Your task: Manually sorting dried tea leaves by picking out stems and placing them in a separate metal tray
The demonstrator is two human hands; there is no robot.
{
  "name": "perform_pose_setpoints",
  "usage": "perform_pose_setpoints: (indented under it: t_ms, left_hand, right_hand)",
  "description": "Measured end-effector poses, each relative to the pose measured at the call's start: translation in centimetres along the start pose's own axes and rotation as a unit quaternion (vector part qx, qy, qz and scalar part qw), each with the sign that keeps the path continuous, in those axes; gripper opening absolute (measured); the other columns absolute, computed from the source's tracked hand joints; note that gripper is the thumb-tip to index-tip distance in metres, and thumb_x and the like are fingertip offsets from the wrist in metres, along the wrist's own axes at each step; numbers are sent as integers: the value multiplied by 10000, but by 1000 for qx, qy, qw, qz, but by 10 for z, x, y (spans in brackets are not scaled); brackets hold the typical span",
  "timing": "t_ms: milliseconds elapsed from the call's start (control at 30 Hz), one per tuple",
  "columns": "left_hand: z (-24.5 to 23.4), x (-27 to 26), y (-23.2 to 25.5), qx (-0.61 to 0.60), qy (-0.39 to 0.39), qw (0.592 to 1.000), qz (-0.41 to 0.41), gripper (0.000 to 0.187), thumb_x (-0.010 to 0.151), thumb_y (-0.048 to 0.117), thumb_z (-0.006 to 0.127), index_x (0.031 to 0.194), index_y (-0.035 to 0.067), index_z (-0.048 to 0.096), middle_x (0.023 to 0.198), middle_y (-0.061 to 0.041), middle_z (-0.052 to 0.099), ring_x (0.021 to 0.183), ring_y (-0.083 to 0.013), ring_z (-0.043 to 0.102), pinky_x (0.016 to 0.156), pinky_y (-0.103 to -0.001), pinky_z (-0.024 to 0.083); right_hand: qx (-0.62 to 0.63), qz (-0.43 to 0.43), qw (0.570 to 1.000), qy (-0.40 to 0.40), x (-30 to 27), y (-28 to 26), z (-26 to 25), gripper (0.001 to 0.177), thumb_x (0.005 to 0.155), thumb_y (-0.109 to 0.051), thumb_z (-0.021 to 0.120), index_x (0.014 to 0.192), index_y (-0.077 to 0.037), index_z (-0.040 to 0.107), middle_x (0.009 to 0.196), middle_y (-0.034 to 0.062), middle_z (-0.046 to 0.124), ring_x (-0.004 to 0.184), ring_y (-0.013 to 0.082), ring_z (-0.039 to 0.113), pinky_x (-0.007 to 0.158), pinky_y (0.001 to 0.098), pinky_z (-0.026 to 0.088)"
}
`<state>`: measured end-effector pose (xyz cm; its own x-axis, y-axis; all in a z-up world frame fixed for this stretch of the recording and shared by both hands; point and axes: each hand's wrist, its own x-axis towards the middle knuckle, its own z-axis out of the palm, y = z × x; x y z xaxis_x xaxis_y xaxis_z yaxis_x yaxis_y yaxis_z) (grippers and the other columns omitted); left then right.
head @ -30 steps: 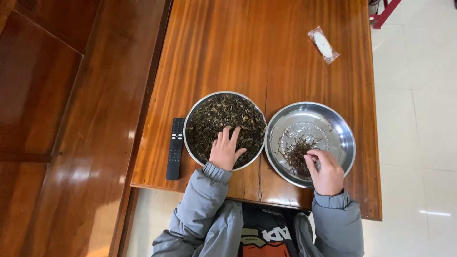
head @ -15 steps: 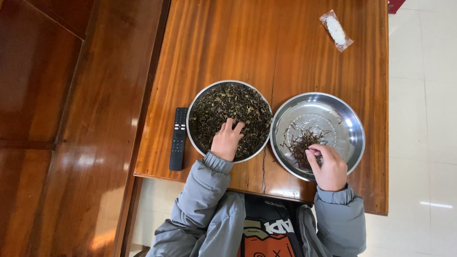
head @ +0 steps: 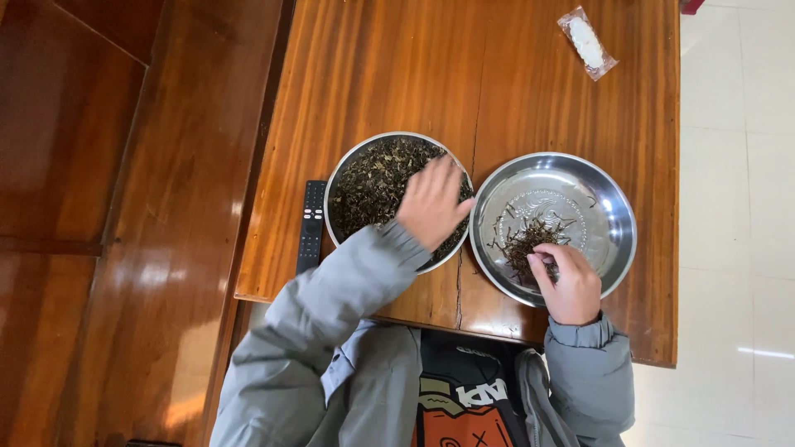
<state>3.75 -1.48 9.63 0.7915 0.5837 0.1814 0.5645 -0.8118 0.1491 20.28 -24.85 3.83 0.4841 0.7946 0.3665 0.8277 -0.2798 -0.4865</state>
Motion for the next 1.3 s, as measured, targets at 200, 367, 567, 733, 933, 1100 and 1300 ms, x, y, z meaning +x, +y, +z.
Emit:
perform_pose_setpoints:
  t_ms: [200, 367, 567, 733, 933, 1100, 1300]
  left_hand:
    - [118, 56, -4, 59, 200, 974, 90, 538, 987, 391, 544, 1363, 8, 563, 1383, -197, 568, 1318, -313, 551, 1134, -512, 355]
    - [137, 64, -22, 49, 148, 985, 76, 536, 1041, 404, 408, 1393, 23, 543, 1385, -171, 554, 1338, -300, 523, 1133, -528, 328]
    - [112, 58, -33, 71, 154, 984, 49, 527, 1074, 396, 361, 1417, 22, 507, 1402, -165, 535, 1363, -287, 494, 1149, -488, 317]
    - [106, 51, -34, 55, 142, 987, 53, 510, 1092, 366, 387, 1418, -9, 503, 1417, -200, 526, 1376, -328, 486, 1160, -518, 347]
    - [118, 48, -28, 64, 136, 988, 44, 566, 1049, 398, 424, 1425, -20, 495, 1458, -213, 501, 1418, -340, 450, 1182, -561, 330]
    - [129, 50, -15, 77, 135, 988, 9, 674, 951, 436, 501, 1408, -59, 521, 1501, -272, 482, 1458, -392, 408, 1217, -569, 270]
    - [124, 50, 24, 90, 153, 984, -12, 681, 976, 401, 488, 1454, -85, 475, 1578, -313, 381, 1508, -434, 330, 1256, -564, 239]
  right_hand:
    - [56, -59, 995, -55, -8, -11, 6, 411, 735, -320, 878, 1076, -152, 719, 939, 77, 736, 958, 306, 711, 871, 424, 590]
    - [21, -77, 995, -62, -25, -12, 12, 310, 801, -413, 834, 1007, -222, 702, 915, -31, 701, 915, 208, 710, 794, 354, 593]
    - [26, -99, 992, -69, -42, 3, 21, 284, 823, -415, 819, 981, -218, 689, 876, -25, 697, 869, 211, 710, 747, 346, 593]
    - [-11, -105, 993, -46, -42, -9, 9, 241, 846, -415, 805, 915, -235, 660, 798, -69, 649, 791, 169, 683, 703, 293, 569]
    - [-34, -126, 991, -22, -46, -5, 8, 229, 860, -394, 806, 879, -230, 647, 749, -70, 606, 744, 166, 665, 687, 294, 564]
    - [-40, -130, 991, -2, -47, -4, 7, 226, 865, -371, 807, 872, -209, 649, 734, -51, 596, 737, 182, 664, 708, 297, 557]
    - [-58, -113, 992, 5, -47, -5, 0, 220, 865, -376, 809, 868, -217, 657, 731, -52, 594, 735, 181, 660, 715, 305, 547]
